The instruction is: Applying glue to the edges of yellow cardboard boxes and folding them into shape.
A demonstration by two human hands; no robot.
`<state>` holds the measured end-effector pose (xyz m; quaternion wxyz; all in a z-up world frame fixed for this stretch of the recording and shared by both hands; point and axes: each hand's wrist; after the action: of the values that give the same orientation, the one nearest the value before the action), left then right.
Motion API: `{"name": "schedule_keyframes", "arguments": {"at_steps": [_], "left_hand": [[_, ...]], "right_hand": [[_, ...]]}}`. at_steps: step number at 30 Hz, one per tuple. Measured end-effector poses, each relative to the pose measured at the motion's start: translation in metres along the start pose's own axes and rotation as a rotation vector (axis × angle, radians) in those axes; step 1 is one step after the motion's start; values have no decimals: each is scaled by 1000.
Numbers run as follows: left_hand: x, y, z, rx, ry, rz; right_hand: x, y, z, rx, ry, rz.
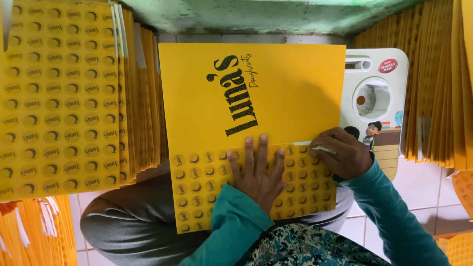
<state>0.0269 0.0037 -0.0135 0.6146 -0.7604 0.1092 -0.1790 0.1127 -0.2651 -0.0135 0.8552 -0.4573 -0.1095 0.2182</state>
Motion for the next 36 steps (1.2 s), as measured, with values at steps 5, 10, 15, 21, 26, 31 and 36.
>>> {"name": "schedule_keyframes", "arguments": {"at_steps": [5, 10, 15, 21, 26, 31, 36], "left_hand": [[4, -5, 0, -34, -13, -119], [2, 0, -1, -38, -11, -125], [1, 2, 0, -23, 9, -126], [-4, 19, -1, -37, 18, -143], [-2, 11, -11, 75, -31, -275], [-3, 12, -21, 193, -41, -405], [-7, -2, -16, 280, 19, -432]], "right_hand": [[5, 6, -6, 149, -79, -162], [6, 5, -5, 160, -87, -160], [5, 6, -4, 166, -42, -136], [7, 5, -2, 171, -46, -125], [4, 9, -7, 145, 14, -138], [5, 9, -6, 109, 11, -150], [11, 4, -4, 138, -61, -155]]}}
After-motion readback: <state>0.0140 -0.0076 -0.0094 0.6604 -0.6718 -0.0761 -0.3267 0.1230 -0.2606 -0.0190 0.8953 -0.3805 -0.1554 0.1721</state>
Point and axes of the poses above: each hand's wrist, its own x-axis towards the middle knuckle, its own y-axis out of the palm, z = x × y, and after that the axes turned 7 degrees about y, right-handed
